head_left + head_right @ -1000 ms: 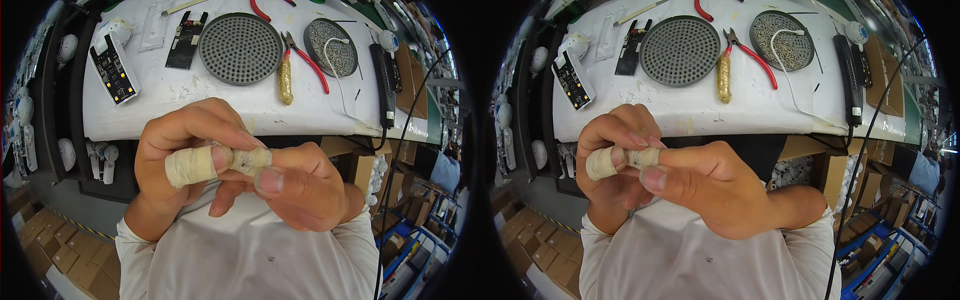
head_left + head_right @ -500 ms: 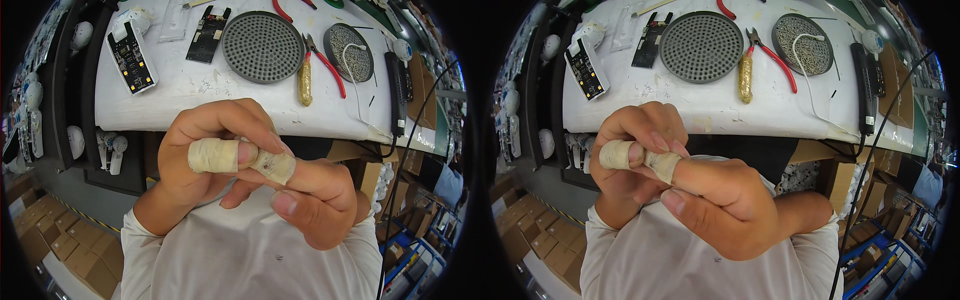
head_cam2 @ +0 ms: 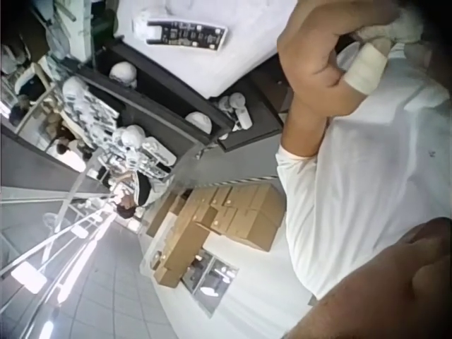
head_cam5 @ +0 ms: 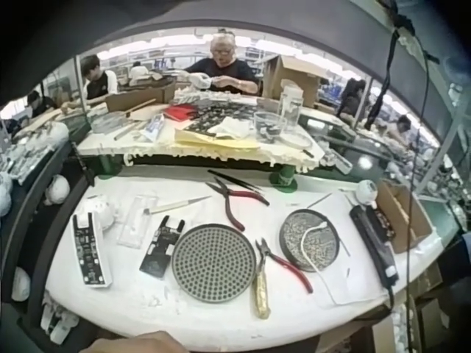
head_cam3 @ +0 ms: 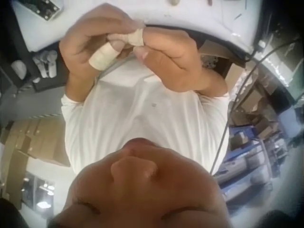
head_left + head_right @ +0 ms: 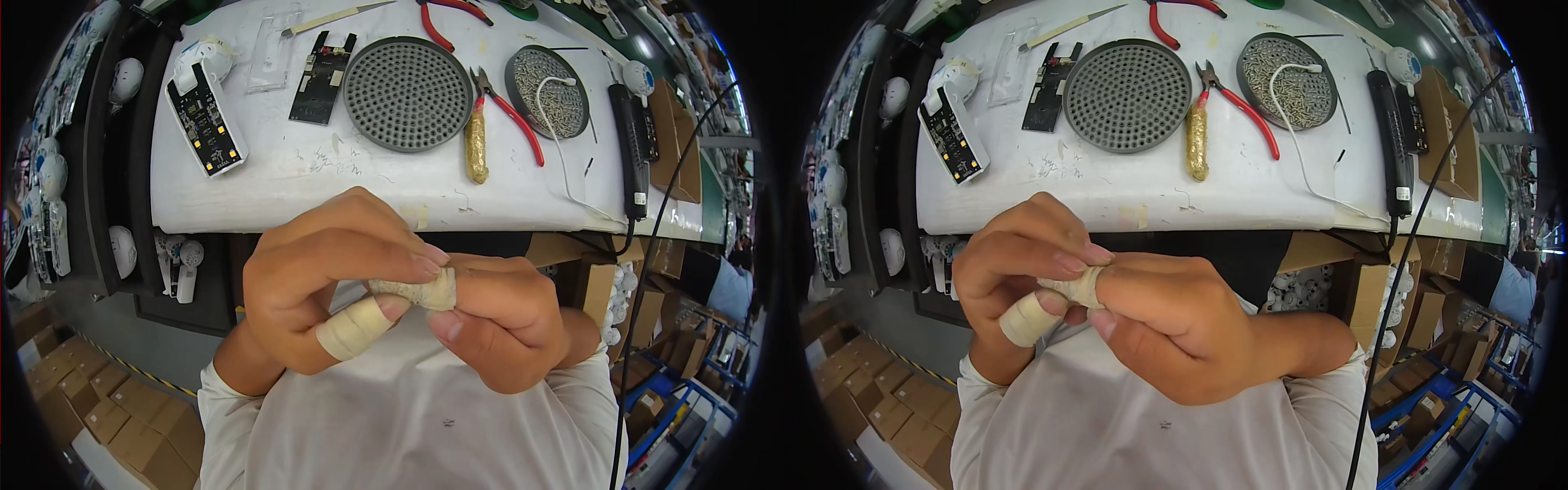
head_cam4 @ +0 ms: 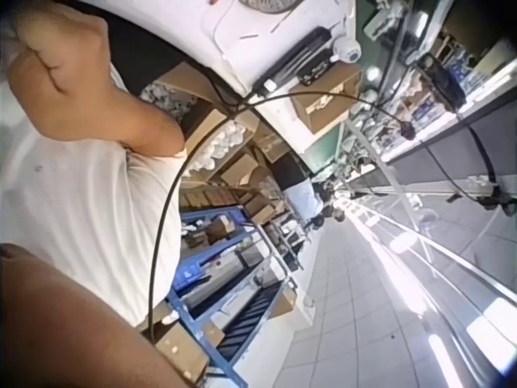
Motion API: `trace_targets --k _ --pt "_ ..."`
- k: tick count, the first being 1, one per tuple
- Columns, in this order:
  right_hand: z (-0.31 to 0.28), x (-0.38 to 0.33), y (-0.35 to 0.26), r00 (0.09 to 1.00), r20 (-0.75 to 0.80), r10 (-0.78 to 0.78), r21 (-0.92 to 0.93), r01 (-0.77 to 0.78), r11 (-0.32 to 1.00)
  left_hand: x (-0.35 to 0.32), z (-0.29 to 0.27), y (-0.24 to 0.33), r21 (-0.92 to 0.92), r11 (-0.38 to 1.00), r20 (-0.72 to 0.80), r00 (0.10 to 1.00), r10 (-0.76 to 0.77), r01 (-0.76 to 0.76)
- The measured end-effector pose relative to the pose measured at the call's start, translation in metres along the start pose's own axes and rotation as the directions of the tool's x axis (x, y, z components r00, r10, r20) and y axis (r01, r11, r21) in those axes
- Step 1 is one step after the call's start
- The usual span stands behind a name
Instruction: Assembling components of a handheld electronic device, including a circuit board and plastic housing, using an electric screwdriver and pliers.
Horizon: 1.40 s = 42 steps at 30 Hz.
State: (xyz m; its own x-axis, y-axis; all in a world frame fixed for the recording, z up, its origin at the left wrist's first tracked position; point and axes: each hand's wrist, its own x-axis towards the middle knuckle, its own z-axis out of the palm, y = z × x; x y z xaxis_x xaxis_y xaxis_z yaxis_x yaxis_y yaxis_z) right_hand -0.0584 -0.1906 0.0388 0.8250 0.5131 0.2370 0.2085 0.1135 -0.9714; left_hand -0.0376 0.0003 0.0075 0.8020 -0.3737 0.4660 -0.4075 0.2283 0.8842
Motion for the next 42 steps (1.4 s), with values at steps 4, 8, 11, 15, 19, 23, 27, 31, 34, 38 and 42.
trace_targets --k 4,8,11,15,19,23,27,31,34,38,42 --pt "-0.01 -0.001 -0.003 0.992 0.089 0.094 0.095 -0.102 0.99 0.0 0.003 0.005 0.122 0.992 0.005 1.0 0.021 -0.021" --pt "-0.013 -0.001 -0.004 0.985 0.115 0.125 0.22 -0.148 0.964 0.003 0.004 0.008 0.168 0.985 0.02 0.999 0.043 -0.046" --pt "-0.011 -0.003 -0.004 0.991 0.069 0.111 0.217 -0.124 0.968 0.005 0.006 0.008 0.152 0.986 0.013 0.998 0.068 -0.069" --pt "-0.01 -0.005 0.002 0.998 0.036 0.058 0.196 -0.063 0.979 0.005 0.008 0.008 0.195 0.977 0.01 0.996 0.086 -0.086" --pt "-0.015 -0.005 0.001 0.998 0.062 0.024 0.163 -0.034 0.986 0.003 0.008 0.007 0.23 0.969 0.058 0.995 0.079 -0.09" --pt "-0.016 -0.006 0.003 0.997 0.068 -0.02 0.133 0.01 0.991 0.0 0.013 0.009 0.167 0.984 0.049 0.997 0.052 -0.059" --pt "-0.013 -0.007 0.005 0.999 0.032 -0.042 0.12 0.038 0.992 -0.001 0.014 0.007 0.142 0.988 0.051 0.997 0.054 -0.061" --pt "-0.012 -0.007 0.003 1.0 0.014 -0.026 0.112 0.024 0.993 -0.001 0.014 0.006 0.073 0.997 0.051 0.998 0.033 -0.037" --pt "-0.012 -0.008 0.004 1.0 0.006 -0.016 0.1 0.015 0.995 -0.001 0.017 0.005 0.037 0.998 0.013 0.999 0.049 -0.05" --pt "-0.011 -0.008 0.006 1.0 -0.016 -0.018 0.084 0.02 0.996 -0.002 0.017 0.004 0.047 0.998 0.018 0.999 0.048 -0.049" --pt "-0.012 -0.008 0.008 0.999 -0.031 -0.015 0.09 0.018 0.996 0.0 0.018 0.002 0.071 0.995 0.009 0.998 0.062 -0.063"
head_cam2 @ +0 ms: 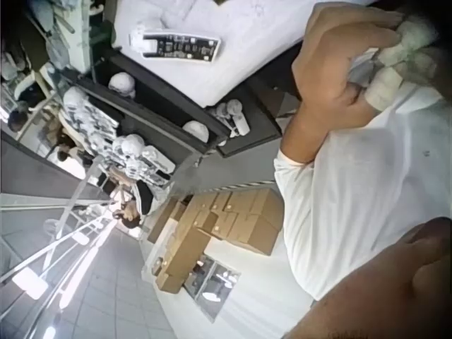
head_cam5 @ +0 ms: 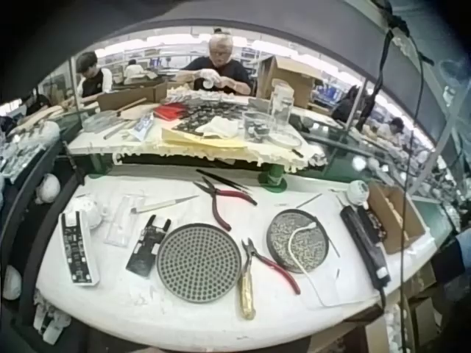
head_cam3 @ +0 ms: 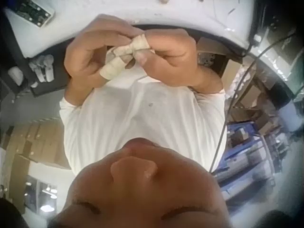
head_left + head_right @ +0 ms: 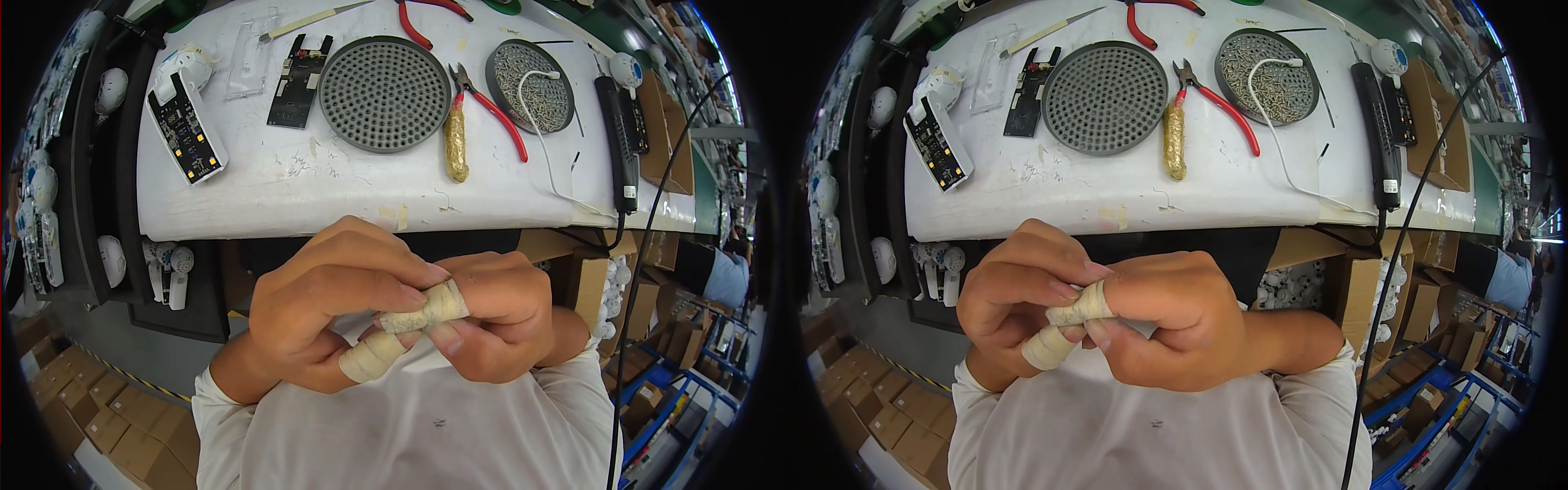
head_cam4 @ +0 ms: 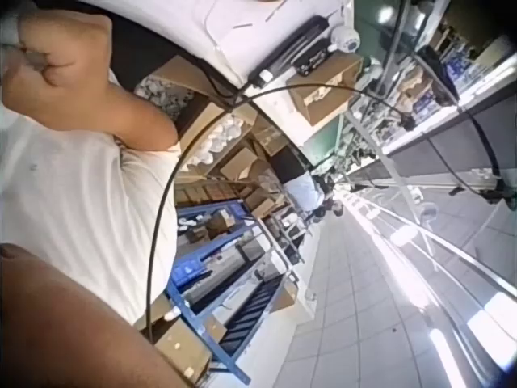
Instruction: Assembling components of a handheld electronic device, including a circuit board and plastic housing, using an electric screwdriver and pliers.
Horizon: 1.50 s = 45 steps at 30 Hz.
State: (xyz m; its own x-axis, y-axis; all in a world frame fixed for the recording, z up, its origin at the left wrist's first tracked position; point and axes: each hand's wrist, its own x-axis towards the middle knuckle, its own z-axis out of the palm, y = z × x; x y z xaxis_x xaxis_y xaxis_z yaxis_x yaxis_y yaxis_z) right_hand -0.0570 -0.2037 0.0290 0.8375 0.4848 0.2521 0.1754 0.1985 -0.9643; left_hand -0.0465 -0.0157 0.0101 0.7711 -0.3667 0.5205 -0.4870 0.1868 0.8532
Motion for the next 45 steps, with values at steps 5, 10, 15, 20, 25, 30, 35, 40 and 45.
trace_targets --k 5,10,15,20,25,30,35,40,45 --pt "0.0 -0.004 0.004 1.0 0.006 0.004 0.015 -0.004 1.0 -0.002 0.004 0.0 0.032 0.998 -0.008 0.998 0.057 -0.056" --pt "-0.002 -0.002 0.024 0.966 -0.035 -0.258 -0.17 0.248 0.954 -0.001 0.006 -0.003 0.05 0.998 -0.041 0.998 0.037 -0.035" --pt "-0.011 0.001 0.022 0.909 0.084 -0.409 -0.387 0.408 0.827 -0.003 0.001 -0.003 0.041 0.998 -0.001 0.999 0.045 -0.045" --pt "-0.018 -0.001 0.027 0.886 0.221 -0.407 -0.511 0.461 0.725 -0.012 -0.002 -0.003 -0.017 1.0 0.015 1.0 0.006 -0.006" --pt "-0.017 -0.002 0.029 0.865 0.27 -0.423 -0.529 0.5 0.686 -0.015 -0.001 -0.011 -0.245 0.967 0.03 0.998 -0.058 0.064" --pt "-0.007 -0.005 0.034 0.868 0.218 -0.445 -0.395 0.496 0.773 -0.02 0.009 -0.021 -0.578 0.814 0.036 0.998 -0.052 0.064" --pt "-0.008 -0.005 0.034 0.869 0.233 -0.436 -0.394 0.494 0.775 -0.026 0.017 -0.014 -0.722 0.682 0.013 0.987 -0.162 0.121" --pt "-0.002 -0.012 0.035 0.909 0.213 -0.358 -0.262 0.406 0.876 -0.023 0.008 -0.014 -0.562 0.818 0.09 0.992 -0.089 0.124" --pt "0.002 -0.016 0.031 0.961 0.233 -0.147 -0.036 0.159 0.987 -0.019 0.004 -0.013 -0.48 0.874 0.064 0.997 -0.051 0.075"
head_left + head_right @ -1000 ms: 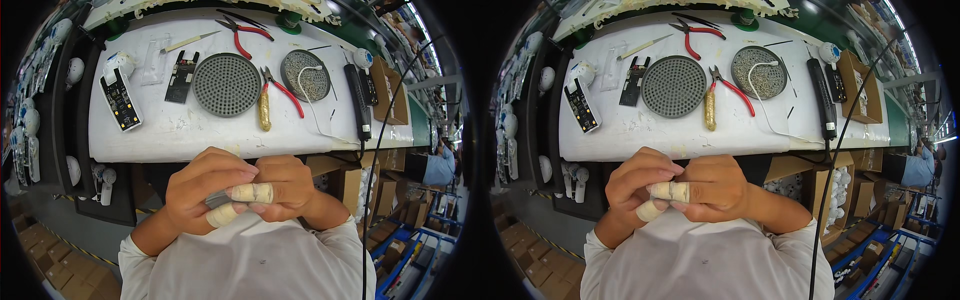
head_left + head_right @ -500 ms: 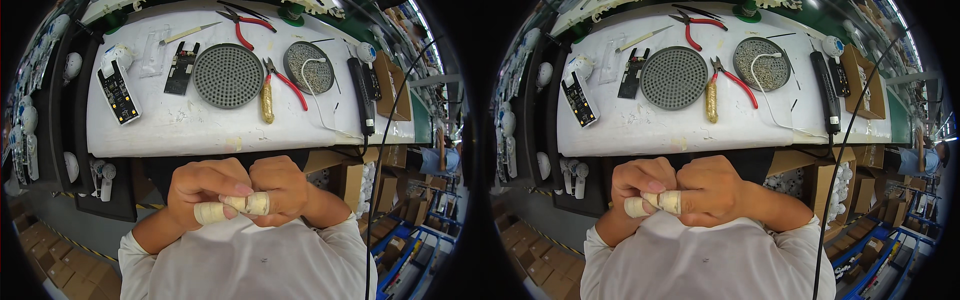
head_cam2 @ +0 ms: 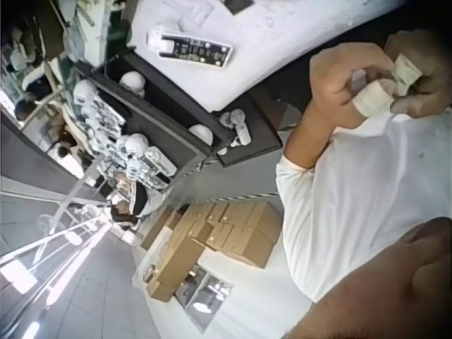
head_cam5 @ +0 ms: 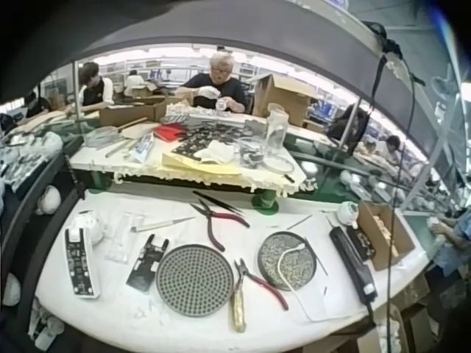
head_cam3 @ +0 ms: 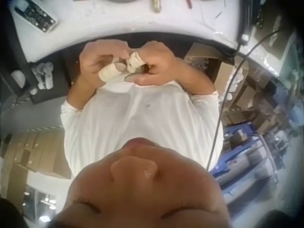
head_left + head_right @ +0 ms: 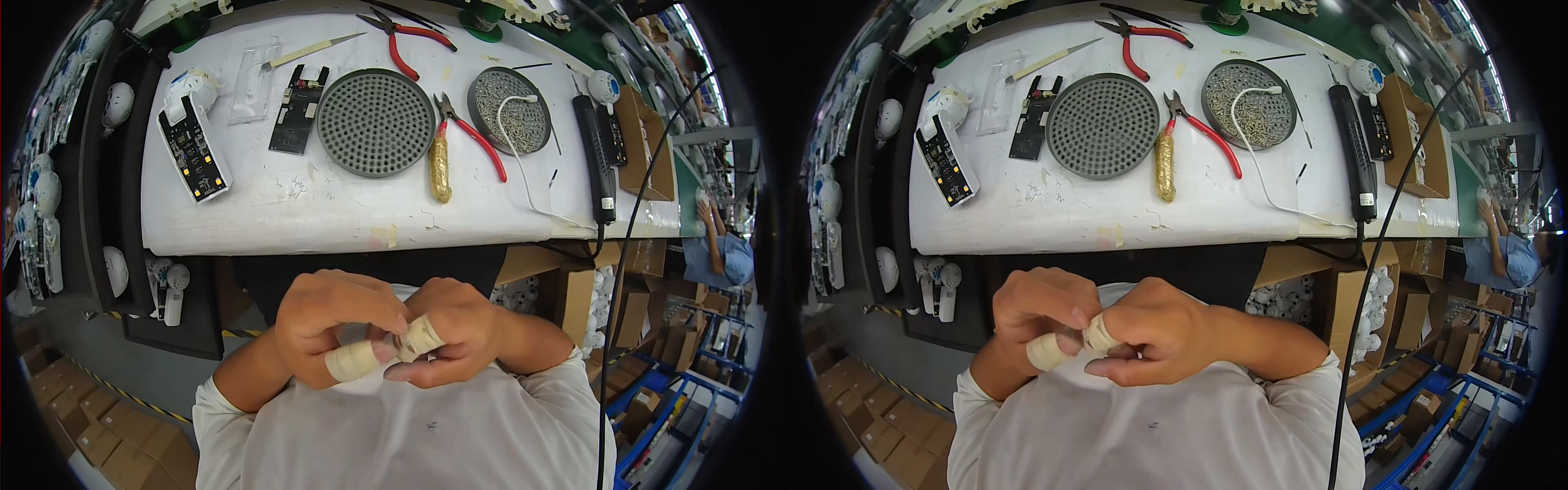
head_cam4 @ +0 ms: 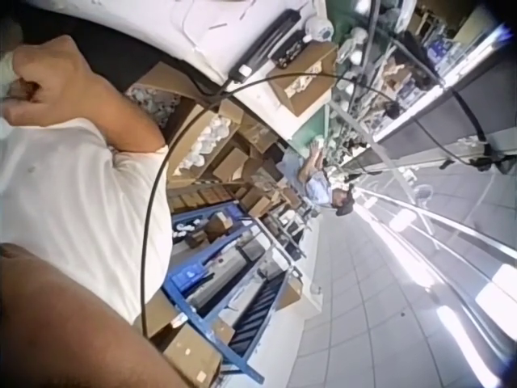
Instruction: Assembling components of a handheld electronic device, including a circuit board and plastic housing, using an electric screwdriver and pliers.
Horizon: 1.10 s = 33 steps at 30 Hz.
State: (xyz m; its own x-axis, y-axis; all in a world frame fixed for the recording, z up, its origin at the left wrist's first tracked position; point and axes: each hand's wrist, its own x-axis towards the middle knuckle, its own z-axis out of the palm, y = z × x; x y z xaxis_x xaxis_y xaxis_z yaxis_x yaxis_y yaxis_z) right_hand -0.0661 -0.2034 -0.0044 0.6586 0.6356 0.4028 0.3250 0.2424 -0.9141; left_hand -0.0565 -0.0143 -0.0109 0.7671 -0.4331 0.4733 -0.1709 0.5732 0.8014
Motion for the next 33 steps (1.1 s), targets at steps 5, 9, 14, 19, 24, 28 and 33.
trace_targets --k 5,9,14,19,24,28,33 --pt "0.008 -0.001 0.002 0.971 -0.088 0.223 0.578 -0.132 0.805 0.009 -0.004 0.011 0.414 0.909 0.017 0.999 0.04 -0.043" --pt "0.007 -0.007 -0.003 0.93 0.035 0.366 0.728 -0.274 0.628 0.013 -0.002 0.013 0.591 0.807 -0.032 0.998 0.048 -0.019" --pt "0.007 -0.005 -0.003 0.942 0.106 0.318 0.863 -0.247 0.442 0.014 -0.003 0.018 0.644 0.765 -0.012 0.998 0.054 -0.034" --pt "0.004 0.0 -0.014 0.896 0.181 0.405 0.843 -0.353 0.405 0.014 -0.004 0.021 0.658 0.75 0.013 0.997 0.076 -0.066" --pt "0.01 -0.005 -0.01 0.917 0.19 0.351 0.884 -0.316 0.345 0.014 -0.002 0.023 0.665 0.742 0.013 0.995 0.104 -0.086" --pt "0.013 -0.007 -0.007 0.936 0.179 0.304 0.906 -0.278 0.321 0.012 0.001 0.025 0.641 0.766 -0.021 0.997 0.071 -0.042" --pt "0.013 -0.007 -0.006 0.943 0.165 0.289 0.901 -0.264 0.345 0.013 0.004 0.024 0.609 0.792 -0.034 0.997 0.064 -0.03"
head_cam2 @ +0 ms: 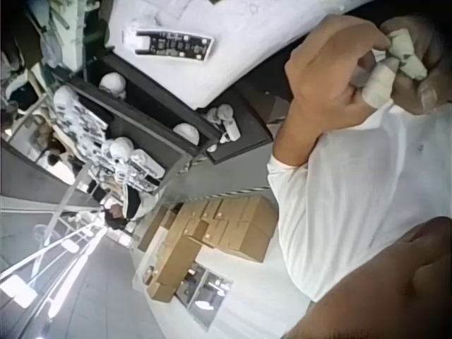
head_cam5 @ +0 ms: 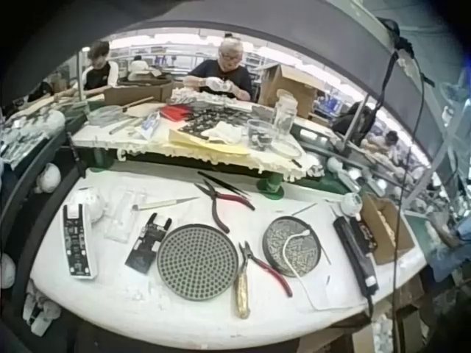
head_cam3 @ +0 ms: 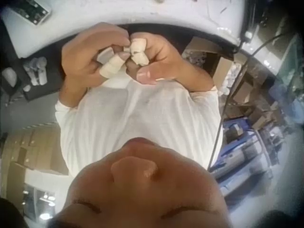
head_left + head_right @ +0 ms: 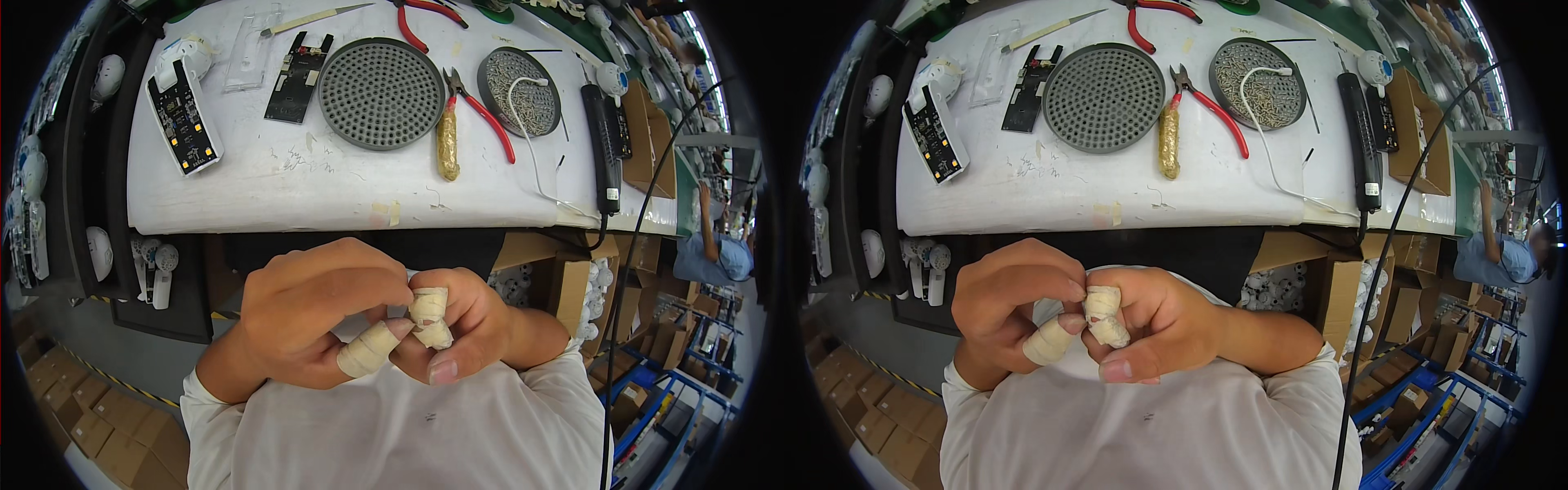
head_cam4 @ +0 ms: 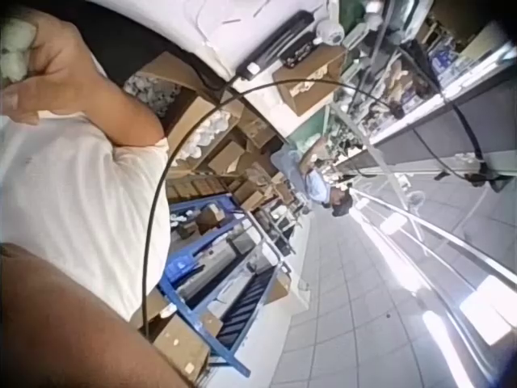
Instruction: Assembling components of a handheld electronic device, including a circuit board and plastic housing, using an electric screwdriver and pliers.
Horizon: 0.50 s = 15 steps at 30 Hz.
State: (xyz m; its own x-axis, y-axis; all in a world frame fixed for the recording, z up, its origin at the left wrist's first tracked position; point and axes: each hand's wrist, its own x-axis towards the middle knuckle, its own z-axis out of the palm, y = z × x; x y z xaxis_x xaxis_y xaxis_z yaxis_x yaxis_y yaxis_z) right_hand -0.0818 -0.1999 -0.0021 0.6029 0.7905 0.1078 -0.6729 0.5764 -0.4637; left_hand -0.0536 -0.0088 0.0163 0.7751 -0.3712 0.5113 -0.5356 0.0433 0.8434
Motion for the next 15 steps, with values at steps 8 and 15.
trace_targets --k 8,15 --pt "0.012 0.005 -0.011 0.984 -0.157 -0.084 -0.342 0.026 0.94 -0.001 0.0 0.001 -0.063 0.997 0.004 0.999 -0.047 0.047" --pt "0.008 0.004 -0.021 0.99 -0.065 -0.127 -0.817 0.02 0.576 0.001 -0.003 0.003 0.02 1.0 0.103 0.994 -0.022 0.02"
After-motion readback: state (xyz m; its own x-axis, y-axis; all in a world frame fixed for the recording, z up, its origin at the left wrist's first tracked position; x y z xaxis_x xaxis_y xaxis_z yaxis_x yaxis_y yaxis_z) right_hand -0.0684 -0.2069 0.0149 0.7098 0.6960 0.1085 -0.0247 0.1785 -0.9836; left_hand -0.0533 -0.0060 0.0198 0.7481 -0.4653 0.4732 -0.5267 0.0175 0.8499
